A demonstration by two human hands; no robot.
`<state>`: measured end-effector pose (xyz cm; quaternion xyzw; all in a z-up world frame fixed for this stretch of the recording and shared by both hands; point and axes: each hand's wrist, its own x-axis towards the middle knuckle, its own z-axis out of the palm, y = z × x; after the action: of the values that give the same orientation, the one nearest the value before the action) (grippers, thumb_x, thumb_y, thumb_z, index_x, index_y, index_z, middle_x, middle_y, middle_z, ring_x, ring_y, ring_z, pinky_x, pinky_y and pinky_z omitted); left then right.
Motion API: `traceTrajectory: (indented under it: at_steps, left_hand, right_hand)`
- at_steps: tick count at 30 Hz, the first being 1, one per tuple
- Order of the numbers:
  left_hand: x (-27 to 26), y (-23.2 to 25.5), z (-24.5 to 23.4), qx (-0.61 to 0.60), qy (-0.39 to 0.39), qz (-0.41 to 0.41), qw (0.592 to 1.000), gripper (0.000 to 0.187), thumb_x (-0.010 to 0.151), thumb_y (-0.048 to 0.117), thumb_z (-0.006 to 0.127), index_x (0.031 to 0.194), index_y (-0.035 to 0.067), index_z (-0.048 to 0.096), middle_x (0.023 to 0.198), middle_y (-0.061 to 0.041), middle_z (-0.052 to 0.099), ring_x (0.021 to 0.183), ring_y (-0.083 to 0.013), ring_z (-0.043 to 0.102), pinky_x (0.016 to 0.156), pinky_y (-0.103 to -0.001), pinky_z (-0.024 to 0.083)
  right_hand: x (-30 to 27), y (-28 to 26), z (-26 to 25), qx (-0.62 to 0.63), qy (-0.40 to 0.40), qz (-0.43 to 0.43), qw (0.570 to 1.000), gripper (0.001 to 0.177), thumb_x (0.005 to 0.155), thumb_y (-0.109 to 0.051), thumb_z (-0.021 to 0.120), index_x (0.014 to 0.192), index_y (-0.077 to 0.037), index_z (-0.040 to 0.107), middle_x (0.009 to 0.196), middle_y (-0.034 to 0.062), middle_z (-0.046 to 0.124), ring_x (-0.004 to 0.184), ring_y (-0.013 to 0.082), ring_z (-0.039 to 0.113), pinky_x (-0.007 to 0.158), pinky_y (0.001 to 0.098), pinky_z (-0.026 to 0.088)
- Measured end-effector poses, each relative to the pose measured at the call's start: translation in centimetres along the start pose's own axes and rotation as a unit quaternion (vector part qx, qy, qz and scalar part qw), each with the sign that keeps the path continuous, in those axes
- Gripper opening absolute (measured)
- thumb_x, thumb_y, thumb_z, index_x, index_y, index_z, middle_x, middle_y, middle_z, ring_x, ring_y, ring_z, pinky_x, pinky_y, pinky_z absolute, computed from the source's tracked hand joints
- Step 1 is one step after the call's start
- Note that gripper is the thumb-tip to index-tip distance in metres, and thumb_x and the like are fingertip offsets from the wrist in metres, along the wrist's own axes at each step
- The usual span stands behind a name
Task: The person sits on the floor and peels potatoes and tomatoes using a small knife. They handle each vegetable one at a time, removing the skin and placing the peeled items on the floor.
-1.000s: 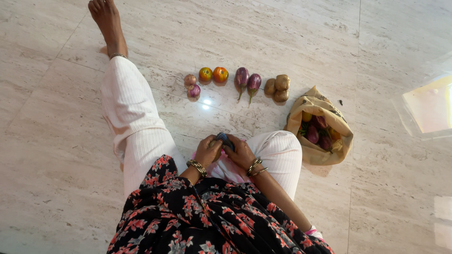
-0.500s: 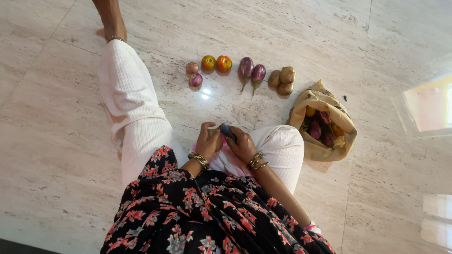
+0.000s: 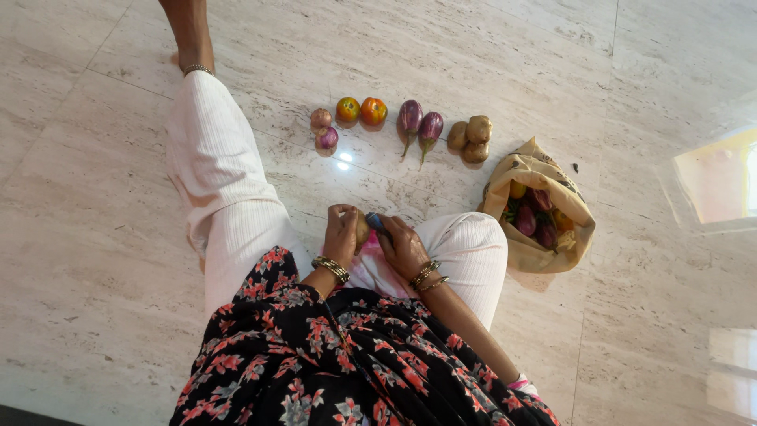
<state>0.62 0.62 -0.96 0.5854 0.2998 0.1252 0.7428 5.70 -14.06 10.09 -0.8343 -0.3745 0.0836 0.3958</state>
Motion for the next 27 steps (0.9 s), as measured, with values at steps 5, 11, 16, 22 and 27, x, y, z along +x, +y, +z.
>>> traceTrajectory:
  at_steps: [5, 11, 16, 22, 27]
  left_hand:
    - [-0.8, 1.9, 0.5, -0.129, -0.087, 0.018, 0.988, 0.035, 0.104, 0.03, 0.057, 0.129, 0.006, 0.057, 0.099, -0.007, 0.066, 0.072, -0.0097, 0.06, 0.059, -0.026, 0.053]
    - [-1.9, 5.4, 0.8, -0.189, -0.079, -0.057, 0.977, 0.038, 0.1, 0.036, 0.057, 0.126, 0.008, 0.055, 0.096, -0.003, 0.065, 0.066, -0.0103, 0.063, 0.051, -0.027, 0.056]
    - [-2.6, 6.4, 0.9, 0.028, -0.122, -0.1, 0.987, 0.046, 0.094, 0.037, 0.072, 0.124, 0.006, 0.054, 0.084, -0.013, 0.061, 0.055, -0.015, 0.051, 0.043, -0.029, 0.042]
    - [-2.3, 4.0, 1.4, -0.061, -0.106, -0.037, 0.992, 0.048, 0.092, 0.035, 0.069, 0.128, 0.009, 0.05, 0.094, -0.008, 0.063, 0.068, -0.0099, 0.063, 0.053, -0.023, 0.054]
    - [-0.7, 1.9, -0.1, -0.02, -0.041, -0.012, 0.999, 0.047, 0.095, 0.031, 0.064, 0.137, 0.011, 0.054, 0.11, -0.008, 0.064, 0.08, -0.0096, 0.065, 0.059, -0.026, 0.057]
  right_hand:
    - [-0.1, 1.0, 0.3, 0.0, 0.049, 0.011, 0.999, 0.037, 0.091, -0.003, 0.058, 0.128, -0.003, 0.063, 0.102, 0.0215, 0.067, 0.088, 0.0402, 0.069, 0.077, 0.0438, 0.056]
    - [-0.3, 1.4, 0.4, -0.039, 0.007, 0.025, 0.999, 0.025, 0.094, -0.007, 0.062, 0.118, -0.003, 0.063, 0.1, 0.021, 0.067, 0.088, 0.0394, 0.068, 0.077, 0.045, 0.056]
    - [-0.2, 0.0, -0.1, -0.005, 0.032, 0.004, 0.999, 0.041, 0.091, -0.003, 0.054, 0.132, -0.003, 0.061, 0.101, 0.0213, 0.066, 0.087, 0.039, 0.068, 0.076, 0.045, 0.056]
    - [-0.1, -0.3, -0.2, -0.047, -0.01, 0.049, 0.998, 0.037, 0.094, -0.008, 0.057, 0.131, -0.006, 0.06, 0.104, 0.019, 0.067, 0.085, 0.0392, 0.069, 0.074, 0.0455, 0.056]
    - [0.0, -1.2, -0.2, -0.041, -0.024, 0.036, 0.998, 0.04, 0.093, -0.007, 0.057, 0.133, -0.007, 0.061, 0.105, 0.0184, 0.067, 0.086, 0.0398, 0.069, 0.073, 0.0464, 0.056]
